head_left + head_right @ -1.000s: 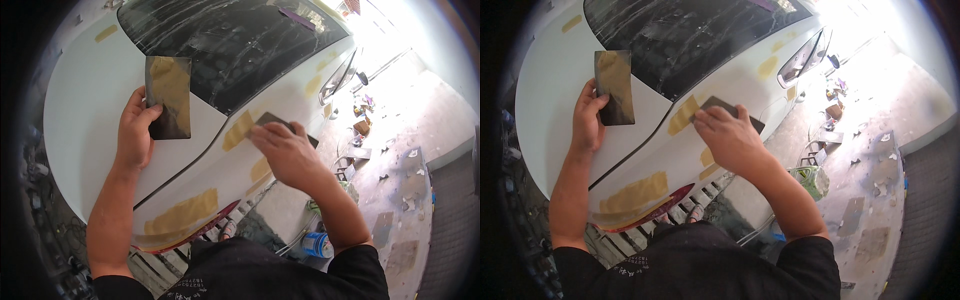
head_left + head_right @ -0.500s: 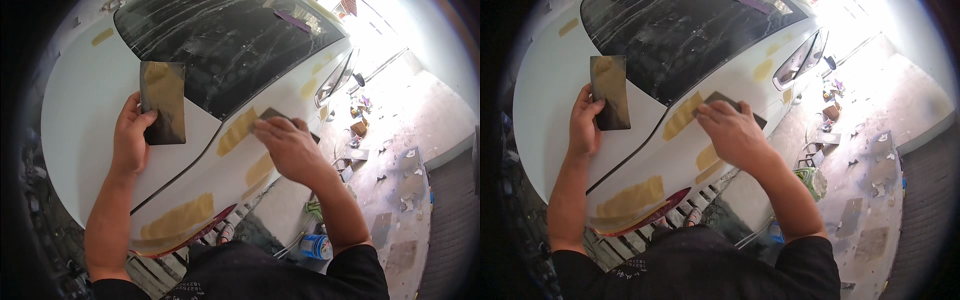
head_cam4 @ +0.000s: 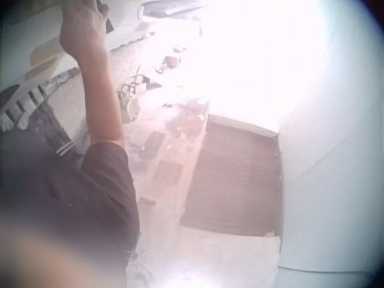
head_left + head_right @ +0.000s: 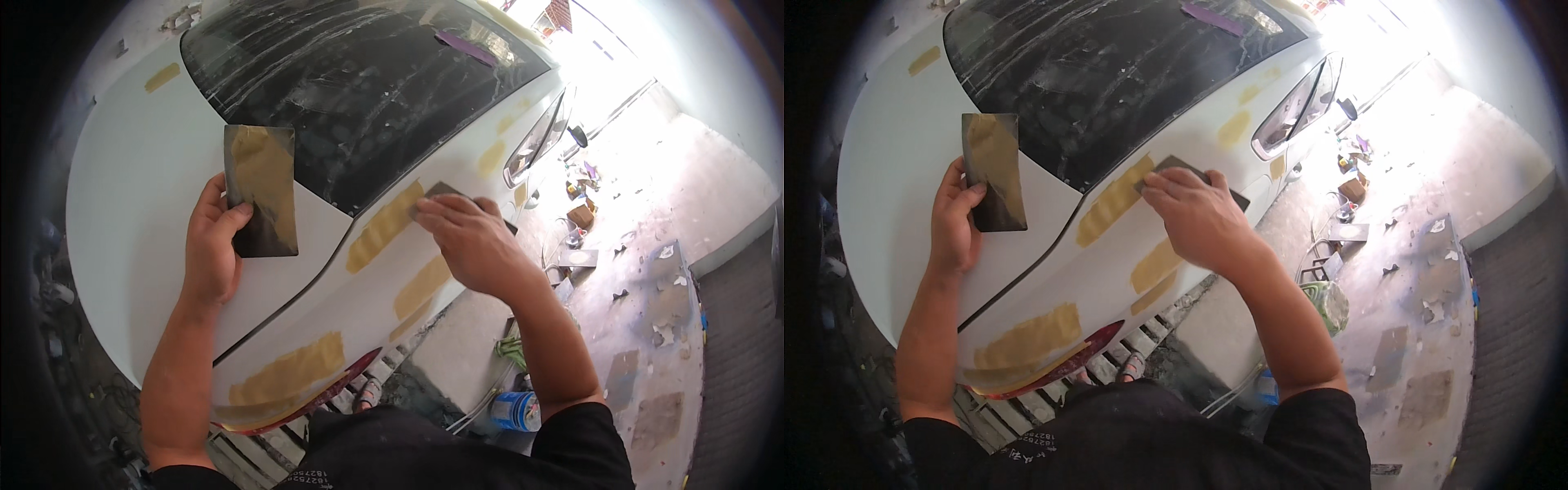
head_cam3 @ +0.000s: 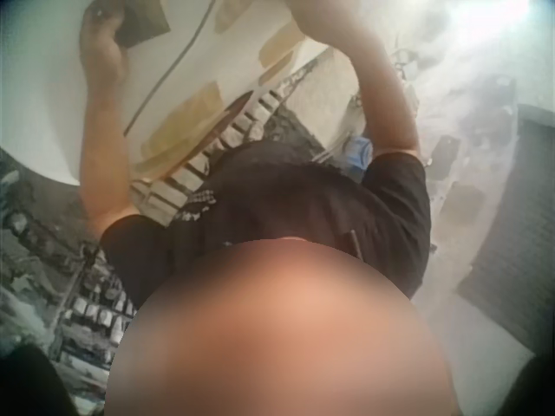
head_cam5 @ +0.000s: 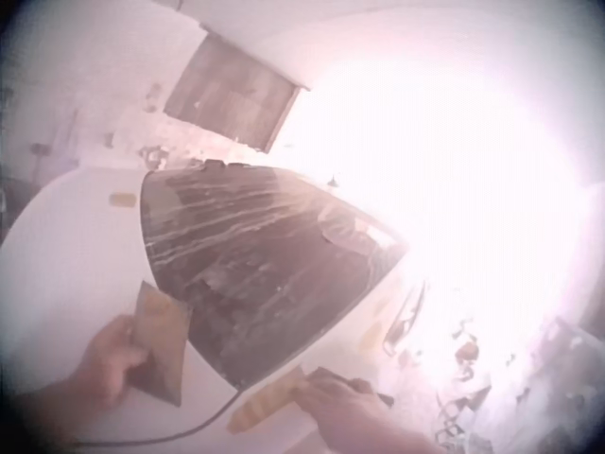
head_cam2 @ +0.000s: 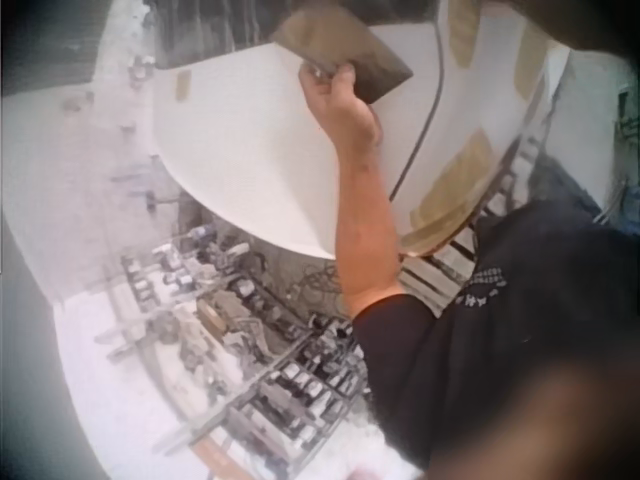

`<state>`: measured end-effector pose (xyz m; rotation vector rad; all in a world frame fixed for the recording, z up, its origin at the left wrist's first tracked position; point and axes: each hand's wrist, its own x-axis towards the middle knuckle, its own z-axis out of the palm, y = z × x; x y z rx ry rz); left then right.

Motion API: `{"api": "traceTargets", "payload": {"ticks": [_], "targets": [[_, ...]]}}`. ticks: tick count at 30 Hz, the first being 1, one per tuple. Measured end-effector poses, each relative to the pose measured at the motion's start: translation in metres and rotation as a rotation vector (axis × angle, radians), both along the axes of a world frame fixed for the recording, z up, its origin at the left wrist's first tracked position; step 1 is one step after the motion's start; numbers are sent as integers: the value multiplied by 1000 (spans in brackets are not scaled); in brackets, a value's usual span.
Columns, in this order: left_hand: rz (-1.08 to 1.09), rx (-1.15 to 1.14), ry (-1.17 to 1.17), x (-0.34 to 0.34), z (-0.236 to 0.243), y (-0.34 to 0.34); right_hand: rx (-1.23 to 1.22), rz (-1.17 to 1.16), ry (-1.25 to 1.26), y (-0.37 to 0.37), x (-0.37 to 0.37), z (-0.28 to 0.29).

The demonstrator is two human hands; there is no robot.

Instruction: The person applies a beige body filler to multiple spots on a white car using a metal putty knife. They spread the filler over the front fender, side door, and rear quarter panel areas, smoothing each patch.

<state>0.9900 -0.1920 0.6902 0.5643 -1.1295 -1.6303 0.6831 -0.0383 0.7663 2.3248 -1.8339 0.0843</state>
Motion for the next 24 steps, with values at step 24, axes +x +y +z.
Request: {"api": "traceTargets", "payload": {"ticks": [24], "targets": [[-227,99,461,-32,18,44,-238,208,-370,19,40,-21]]}}
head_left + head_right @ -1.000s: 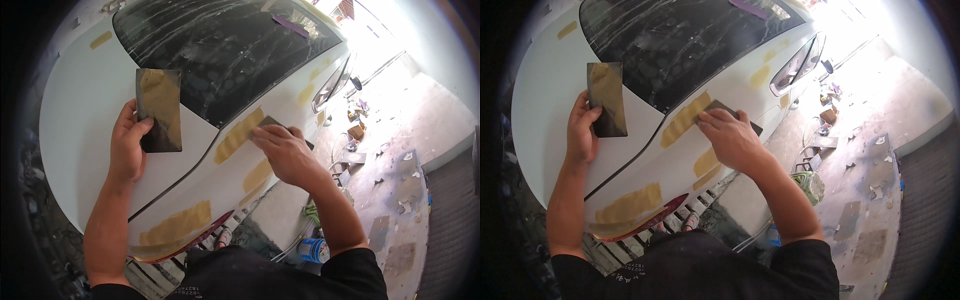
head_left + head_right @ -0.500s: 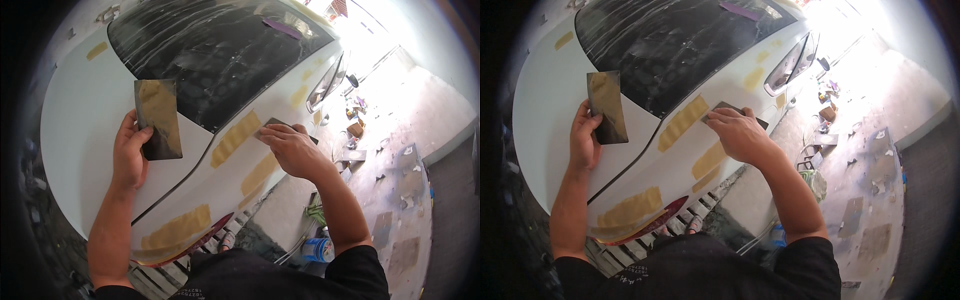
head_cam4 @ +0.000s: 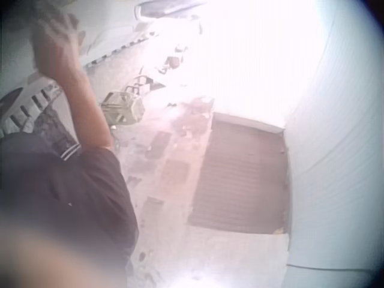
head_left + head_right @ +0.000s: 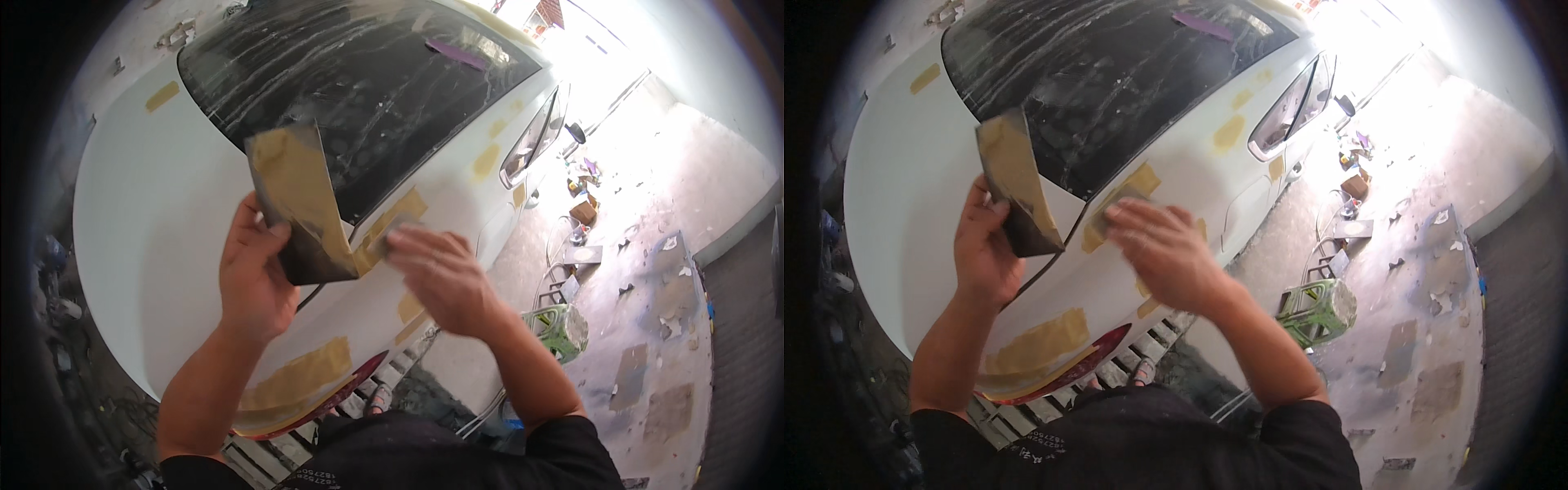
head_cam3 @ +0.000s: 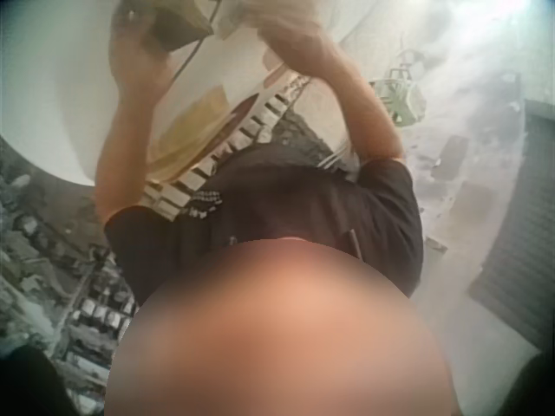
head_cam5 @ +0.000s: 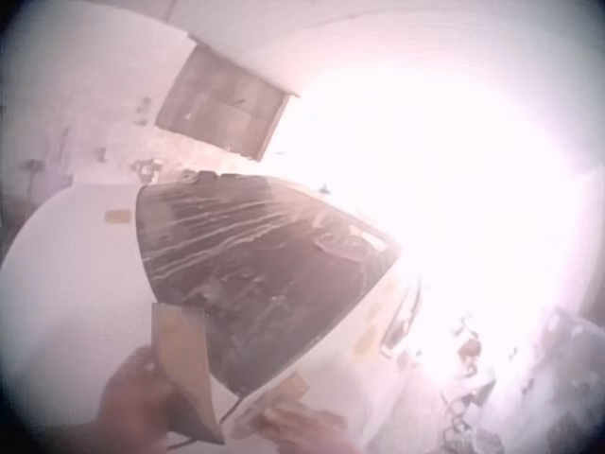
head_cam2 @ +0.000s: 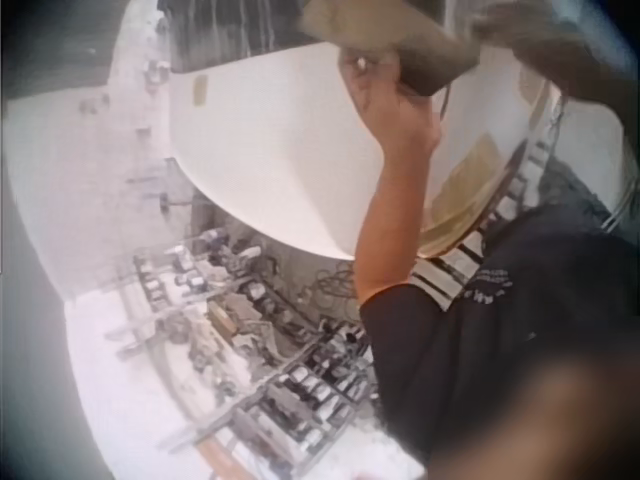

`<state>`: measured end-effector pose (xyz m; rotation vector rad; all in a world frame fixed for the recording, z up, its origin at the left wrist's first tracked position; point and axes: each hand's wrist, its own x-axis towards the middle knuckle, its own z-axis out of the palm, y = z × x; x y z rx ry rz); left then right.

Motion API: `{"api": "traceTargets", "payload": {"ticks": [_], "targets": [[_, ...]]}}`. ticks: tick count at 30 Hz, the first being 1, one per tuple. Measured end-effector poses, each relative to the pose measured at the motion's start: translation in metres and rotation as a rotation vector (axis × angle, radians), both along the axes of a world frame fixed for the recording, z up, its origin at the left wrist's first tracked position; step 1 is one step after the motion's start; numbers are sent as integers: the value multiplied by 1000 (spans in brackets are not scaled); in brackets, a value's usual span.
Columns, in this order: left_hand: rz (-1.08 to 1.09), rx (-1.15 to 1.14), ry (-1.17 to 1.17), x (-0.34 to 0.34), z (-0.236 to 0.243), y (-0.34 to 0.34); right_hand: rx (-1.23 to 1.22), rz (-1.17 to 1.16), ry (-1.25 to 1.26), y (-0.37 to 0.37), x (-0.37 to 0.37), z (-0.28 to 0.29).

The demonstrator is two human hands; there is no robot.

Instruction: The person applies a beige body filler to multiple spots on a white car using a metal putty knife. They spread the filler over the front fender, side door, and rear quarter panel areas, smoothing each patch.

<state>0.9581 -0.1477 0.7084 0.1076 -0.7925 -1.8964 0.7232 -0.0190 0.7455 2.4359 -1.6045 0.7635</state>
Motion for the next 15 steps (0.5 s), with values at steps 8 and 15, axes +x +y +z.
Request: {"api": "traceTargets", "payload": {"ticks": [8,15], "targets": [[99,-4,-202,7,-9,-36,96,-353,191,-44,-42,16],[162,21,-239,7,-11,-39,186,-329,277,-28,24,-12]]}}
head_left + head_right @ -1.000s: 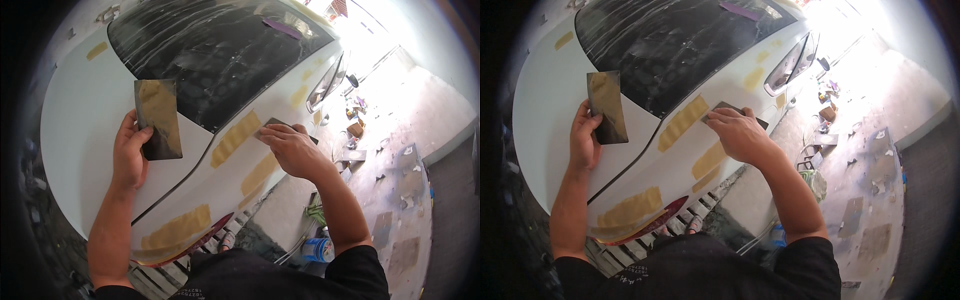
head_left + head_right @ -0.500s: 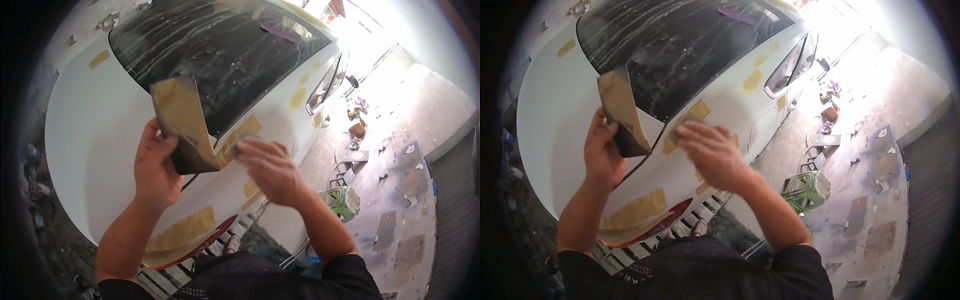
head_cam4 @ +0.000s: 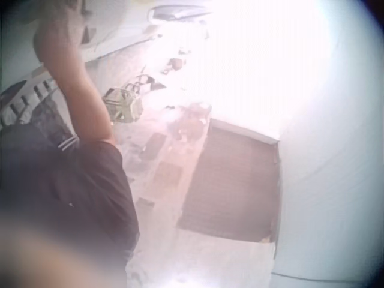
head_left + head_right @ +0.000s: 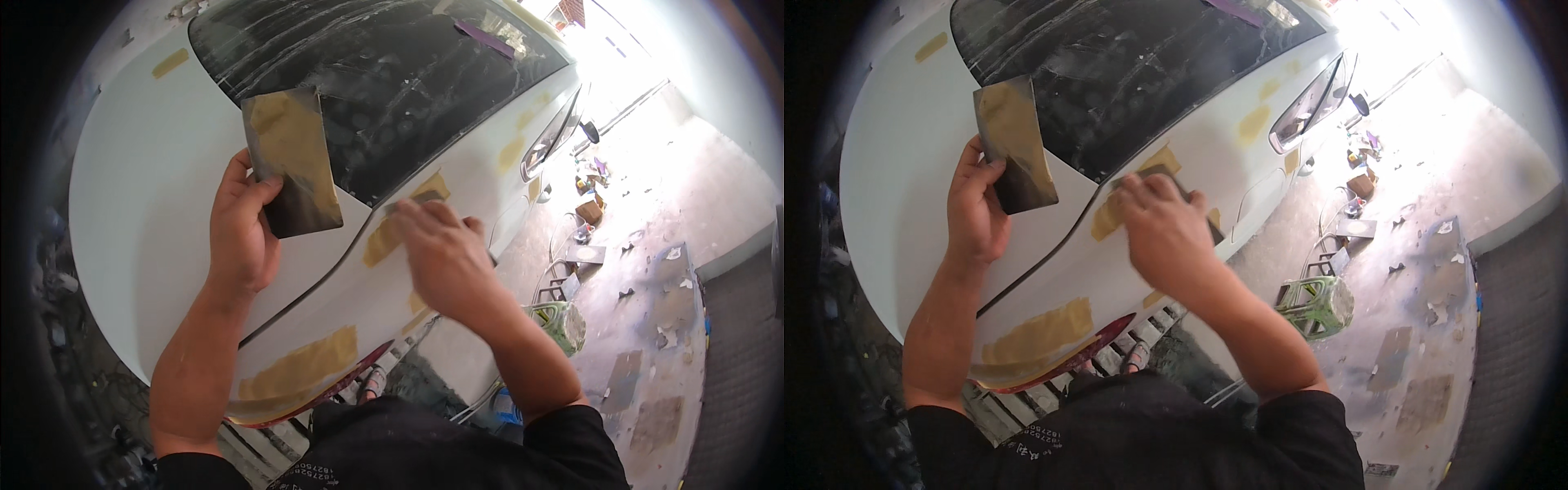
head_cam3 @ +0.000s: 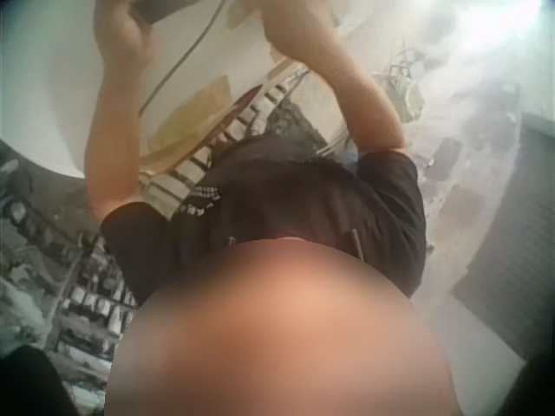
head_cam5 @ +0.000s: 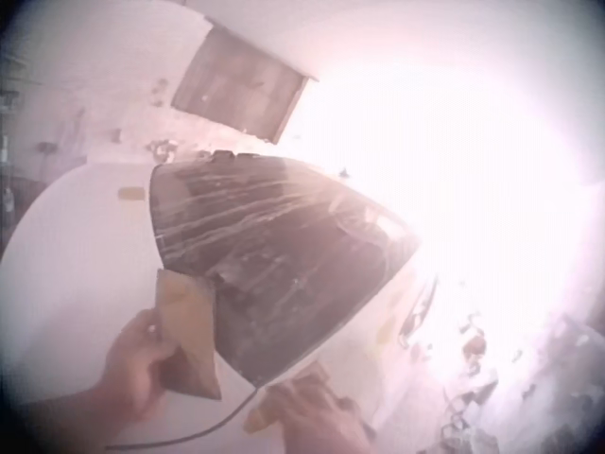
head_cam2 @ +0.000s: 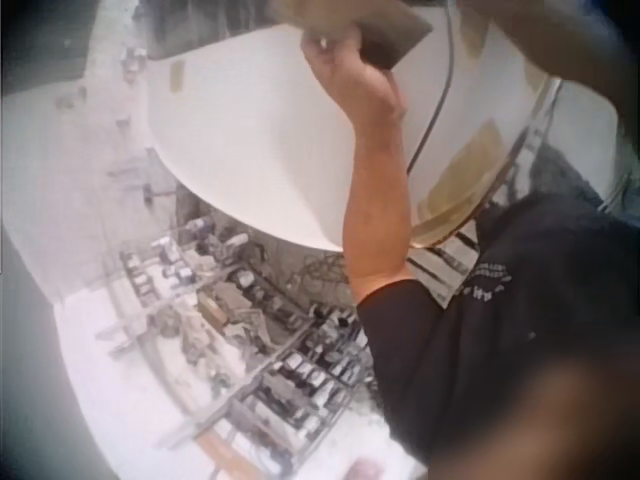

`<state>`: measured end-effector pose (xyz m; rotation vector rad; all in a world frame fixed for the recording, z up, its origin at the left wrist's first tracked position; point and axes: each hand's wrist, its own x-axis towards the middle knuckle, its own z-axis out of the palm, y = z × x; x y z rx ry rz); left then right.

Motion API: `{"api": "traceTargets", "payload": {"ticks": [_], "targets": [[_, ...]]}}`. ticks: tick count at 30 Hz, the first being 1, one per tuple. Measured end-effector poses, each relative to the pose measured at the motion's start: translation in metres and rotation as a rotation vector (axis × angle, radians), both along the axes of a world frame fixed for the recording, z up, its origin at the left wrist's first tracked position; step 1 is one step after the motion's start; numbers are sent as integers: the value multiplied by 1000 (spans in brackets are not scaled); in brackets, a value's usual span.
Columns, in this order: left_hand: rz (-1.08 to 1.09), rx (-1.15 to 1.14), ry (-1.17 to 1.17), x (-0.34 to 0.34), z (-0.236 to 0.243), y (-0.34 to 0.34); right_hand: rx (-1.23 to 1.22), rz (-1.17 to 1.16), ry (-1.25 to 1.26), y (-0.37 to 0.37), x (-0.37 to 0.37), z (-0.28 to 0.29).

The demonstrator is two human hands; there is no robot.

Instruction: The person applies a beige body filler to multiple spots on a white car using a metal putty knife. They spread the filler over the front fender, side door, and rear quarter panel areas, smoothing each patch.

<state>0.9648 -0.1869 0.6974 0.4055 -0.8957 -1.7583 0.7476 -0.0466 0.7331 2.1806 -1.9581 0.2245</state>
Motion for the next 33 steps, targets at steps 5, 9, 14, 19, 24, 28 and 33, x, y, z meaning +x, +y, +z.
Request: {"api": "traceTargets", "payload": {"ticks": [5,9,14,19,24,28,33], "targets": [[14,8,12,-1,-1,-1,-4,42,18,21,30,-22],[1,-5,9,-2,-3,0,10,80,2,37,28,-34],[0,1,0,-3,-2,2,28,140,-11,45,5,-23],[9,-25,-19,-2,-3,3,-10,159,22,14,-11,-2],[5,-5,-6,0,-4,2,79,176,89,31,8,-15],[-9,-12,-1,-4,-2,2,95,171,65,47,7,-20],[-11,-13,-27,-3,2,4,22,119,106,28,-16,6]]}}
